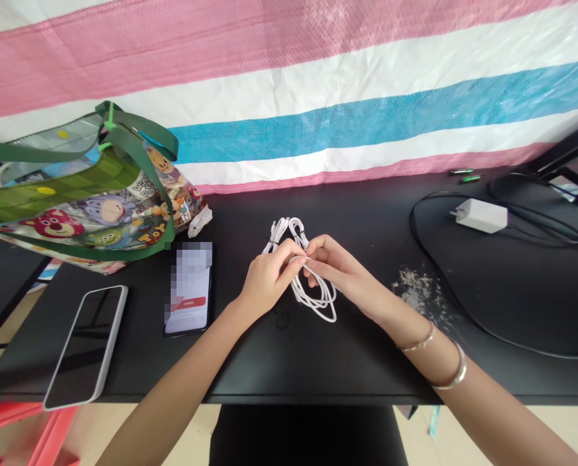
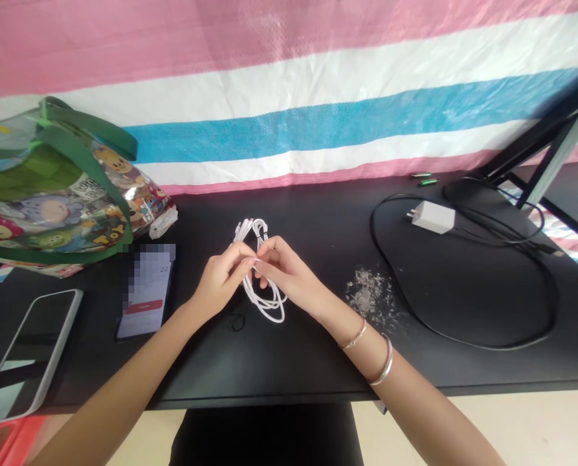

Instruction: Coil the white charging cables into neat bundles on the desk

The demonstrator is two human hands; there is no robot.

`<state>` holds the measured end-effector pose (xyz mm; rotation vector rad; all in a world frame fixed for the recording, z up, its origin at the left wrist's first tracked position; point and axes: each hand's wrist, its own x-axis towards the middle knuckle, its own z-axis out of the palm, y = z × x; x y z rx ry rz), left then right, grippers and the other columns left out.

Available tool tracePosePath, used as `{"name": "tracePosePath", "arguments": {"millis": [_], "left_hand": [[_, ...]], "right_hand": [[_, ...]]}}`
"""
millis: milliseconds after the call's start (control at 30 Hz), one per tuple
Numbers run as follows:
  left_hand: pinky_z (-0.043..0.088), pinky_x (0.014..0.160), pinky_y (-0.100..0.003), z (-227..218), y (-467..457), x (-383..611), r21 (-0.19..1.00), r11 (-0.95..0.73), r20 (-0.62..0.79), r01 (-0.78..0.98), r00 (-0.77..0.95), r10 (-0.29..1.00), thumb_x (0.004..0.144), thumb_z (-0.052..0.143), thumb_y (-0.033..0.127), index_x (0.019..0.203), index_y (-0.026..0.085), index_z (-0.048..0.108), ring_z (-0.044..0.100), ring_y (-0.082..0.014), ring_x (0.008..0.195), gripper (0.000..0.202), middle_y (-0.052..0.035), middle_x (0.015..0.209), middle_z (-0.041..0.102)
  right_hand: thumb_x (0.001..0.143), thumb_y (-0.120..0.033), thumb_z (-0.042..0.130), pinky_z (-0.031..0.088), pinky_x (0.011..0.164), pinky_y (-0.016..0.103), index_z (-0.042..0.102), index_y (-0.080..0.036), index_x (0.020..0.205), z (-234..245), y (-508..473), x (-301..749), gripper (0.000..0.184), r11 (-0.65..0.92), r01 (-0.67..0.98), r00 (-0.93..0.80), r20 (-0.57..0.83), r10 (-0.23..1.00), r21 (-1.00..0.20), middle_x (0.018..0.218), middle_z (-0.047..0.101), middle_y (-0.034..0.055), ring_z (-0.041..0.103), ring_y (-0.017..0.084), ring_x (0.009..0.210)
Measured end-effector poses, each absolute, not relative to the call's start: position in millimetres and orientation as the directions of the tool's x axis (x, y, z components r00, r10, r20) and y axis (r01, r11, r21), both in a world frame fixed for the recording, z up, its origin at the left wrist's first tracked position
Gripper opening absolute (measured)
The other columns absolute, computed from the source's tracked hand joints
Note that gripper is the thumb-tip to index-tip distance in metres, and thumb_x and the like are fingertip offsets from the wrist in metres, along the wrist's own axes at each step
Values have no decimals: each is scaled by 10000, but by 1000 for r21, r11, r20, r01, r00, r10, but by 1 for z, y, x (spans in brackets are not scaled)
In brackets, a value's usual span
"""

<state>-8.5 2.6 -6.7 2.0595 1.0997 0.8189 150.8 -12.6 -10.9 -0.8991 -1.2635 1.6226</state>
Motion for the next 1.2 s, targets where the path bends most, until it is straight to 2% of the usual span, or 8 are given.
{"name": "tracePosePath", "arguments": {"millis": [533, 667, 767, 1033, 1200], "left_hand": [[361, 490, -176, -9, 2, -8, 770, -510, 338, 383, 432, 836, 899, 422, 313, 742, 192, 542, 452, -73, 446, 231, 63, 539, 541], [365, 497, -182, -9, 1, -9, 745, -523, 363, 413, 407, 838, 903, 436, 338, 736, 191, 566, 466, -77, 454, 257, 53, 543, 555], [374, 502, -185, -8, 1, -10, 744, -508, 356, 434, 386, 851, 908, 433, 364, 738, 192, 583, 481, -81, 462, 284, 46, 547, 565], [368, 480, -173, -9, 1, -9, 754, -529, 388, 389, 387, 837, 909, 437, 353, 749, 186, 599, 495, -75, 460, 282, 46, 558, 578], [355, 472, -168, -8, 0, -9, 730, -567, 427, 383, 392, 815, 914, 439, 331, 750, 184, 607, 464, -64, 429, 277, 59, 529, 560]], "right_hand": [[814, -398, 633, 466, 679, 277, 493, -220, 891, -6, -14, 152, 240, -132, -146, -443, -55, 895, -980, 808, 538, -15, 536, 121, 732], [782, -346, 667, 461, 718, 280, 494, -218, 900, -8, -14, 152, 245, -97, -132, -470, -24, 882, -987, 839, 526, -17, 534, 126, 778], [745, -318, 696, 460, 693, 288, 491, -217, 898, -11, -14, 151, 275, -105, -109, -490, -38, 871, -988, 803, 519, -30, 533, 131, 741], [750, -293, 678, 437, 641, 282, 490, -215, 864, -8, -15, 149, 234, -127, -42, -502, -89, 860, -991, 759, 531, -33, 521, 129, 685], [733, -285, 693, 432, 609, 269, 495, -213, 886, -17, -15, 148, 260, -127, -78, -519, -68, 852, -989, 735, 531, -43, 521, 119, 657]]}}
